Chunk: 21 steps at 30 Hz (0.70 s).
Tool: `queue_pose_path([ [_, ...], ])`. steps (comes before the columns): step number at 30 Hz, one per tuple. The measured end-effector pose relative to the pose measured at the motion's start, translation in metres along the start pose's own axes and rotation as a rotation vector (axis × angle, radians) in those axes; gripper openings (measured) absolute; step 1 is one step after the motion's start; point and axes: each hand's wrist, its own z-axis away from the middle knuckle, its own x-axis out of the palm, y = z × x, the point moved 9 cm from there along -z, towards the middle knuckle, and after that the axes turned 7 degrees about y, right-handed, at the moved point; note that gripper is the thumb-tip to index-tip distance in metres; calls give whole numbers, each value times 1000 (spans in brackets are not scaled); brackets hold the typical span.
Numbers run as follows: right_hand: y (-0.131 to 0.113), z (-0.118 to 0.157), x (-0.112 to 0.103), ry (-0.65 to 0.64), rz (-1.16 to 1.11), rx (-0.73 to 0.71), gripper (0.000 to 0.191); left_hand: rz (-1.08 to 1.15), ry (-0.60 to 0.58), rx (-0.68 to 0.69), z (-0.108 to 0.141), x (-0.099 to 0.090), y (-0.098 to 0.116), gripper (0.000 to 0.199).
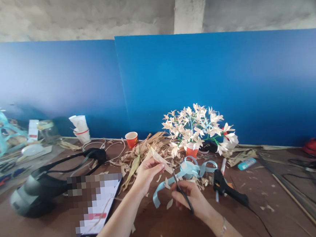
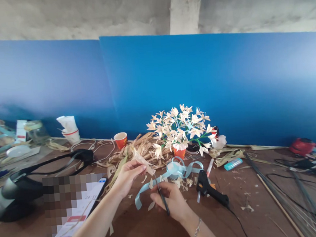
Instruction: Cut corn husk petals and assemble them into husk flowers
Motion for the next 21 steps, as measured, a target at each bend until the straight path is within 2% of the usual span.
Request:
queue_pose_path([
  [6,3,0,-4,38,29,43,43,-21,-6,-14,-1,0,-5,18],
  [11,7,-3,-5,40,63,15,39,-20,-23,-24,-2,0,-7,20],
  [21,11,-5,-8,50,64,13,34,-9,-47,-7,1,4,1,20],
])
